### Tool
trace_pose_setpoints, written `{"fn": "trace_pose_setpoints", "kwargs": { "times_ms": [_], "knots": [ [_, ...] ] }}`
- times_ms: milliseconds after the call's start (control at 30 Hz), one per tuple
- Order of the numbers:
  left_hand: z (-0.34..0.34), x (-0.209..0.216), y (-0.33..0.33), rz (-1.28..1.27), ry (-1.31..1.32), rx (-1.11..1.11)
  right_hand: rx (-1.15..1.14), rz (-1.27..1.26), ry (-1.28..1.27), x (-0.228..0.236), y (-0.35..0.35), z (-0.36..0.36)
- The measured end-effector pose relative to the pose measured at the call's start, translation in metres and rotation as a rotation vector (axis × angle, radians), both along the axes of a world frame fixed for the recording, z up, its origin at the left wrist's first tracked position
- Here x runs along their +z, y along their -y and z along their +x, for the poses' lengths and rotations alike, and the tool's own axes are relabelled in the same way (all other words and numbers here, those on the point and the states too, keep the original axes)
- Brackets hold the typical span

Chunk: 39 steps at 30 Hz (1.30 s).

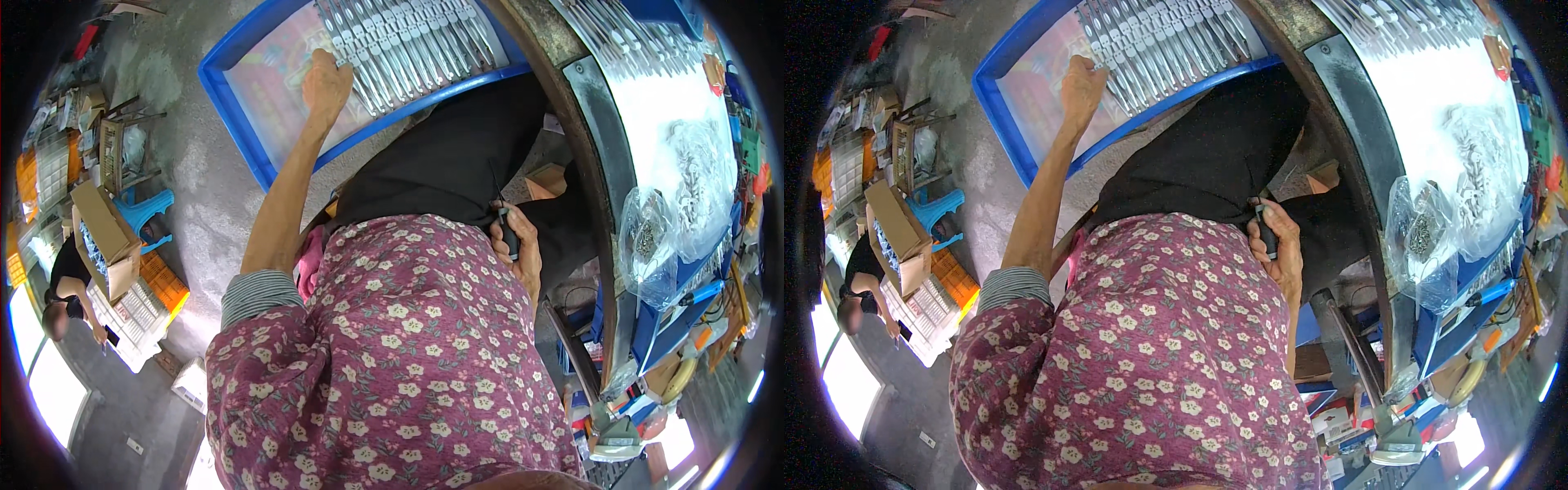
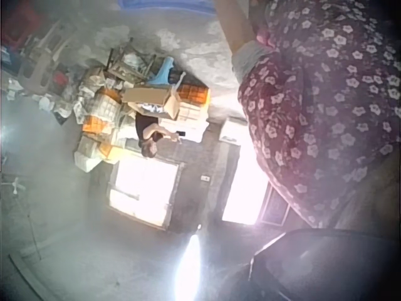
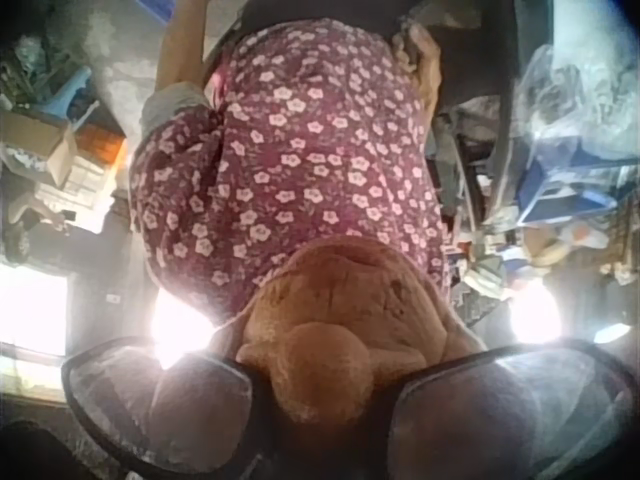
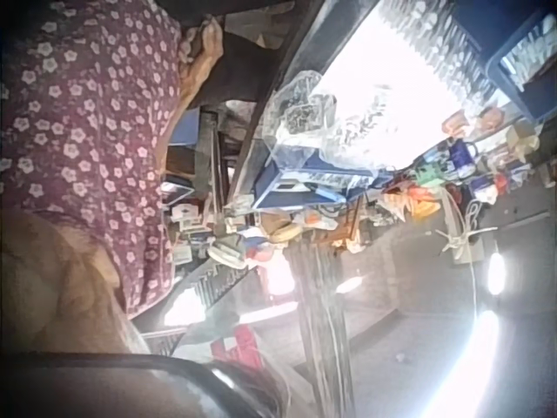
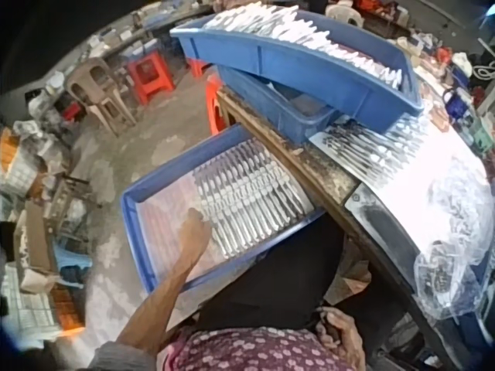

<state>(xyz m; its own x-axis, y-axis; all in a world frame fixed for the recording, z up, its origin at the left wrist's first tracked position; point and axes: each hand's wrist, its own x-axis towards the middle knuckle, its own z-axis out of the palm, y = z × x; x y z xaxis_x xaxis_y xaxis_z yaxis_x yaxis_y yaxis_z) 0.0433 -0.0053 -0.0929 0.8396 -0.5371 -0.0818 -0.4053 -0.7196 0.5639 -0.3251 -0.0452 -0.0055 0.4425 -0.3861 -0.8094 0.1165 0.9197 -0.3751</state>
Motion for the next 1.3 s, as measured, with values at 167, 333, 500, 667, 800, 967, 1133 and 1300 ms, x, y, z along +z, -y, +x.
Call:
{"fn": "trace_pose_setpoints", "kwargs": {
  "times_ms": [167,333,500,667,800,967,1133,1300],
  "knots": [
    [0.004,-0.004,-0.001,-0.036,0.018,0.005,-0.006,0.019,0.019,0.0,0.001,0.0],
    [0.004,-0.012,0.0,-0.003,0.129,0.017,-0.003,0.041,0.011,0.0,0.002,0.002],
    [0.004,-0.006,0.004,0.09,0.145,-0.011,0.014,0.004,0.006,-0.004,0.001,0.0],
    [0.004,-0.003,0.003,0.05,0.121,0.003,0.029,0.006,0.003,-0.003,0.002,0.001],
    [0.005,0.008,0.004,0.035,0.043,-0.038,-0.01,0.041,-0.003,-0.002,0.002,0.001],
    [0.011,0.004,0.004,0.006,0.034,-0.034,0.008,0.032,0.012,0.0,0.003,0.002],
    [0.011,-0.001,0.006,0.035,0.081,-0.004,0.04,0.015,0.026,0.001,0.003,0.003],
    [0.009,0.008,0.008,0.066,-0.006,-0.011,0.029,0.014,0.032,-0.001,0.003,0.002]
  ]
}}
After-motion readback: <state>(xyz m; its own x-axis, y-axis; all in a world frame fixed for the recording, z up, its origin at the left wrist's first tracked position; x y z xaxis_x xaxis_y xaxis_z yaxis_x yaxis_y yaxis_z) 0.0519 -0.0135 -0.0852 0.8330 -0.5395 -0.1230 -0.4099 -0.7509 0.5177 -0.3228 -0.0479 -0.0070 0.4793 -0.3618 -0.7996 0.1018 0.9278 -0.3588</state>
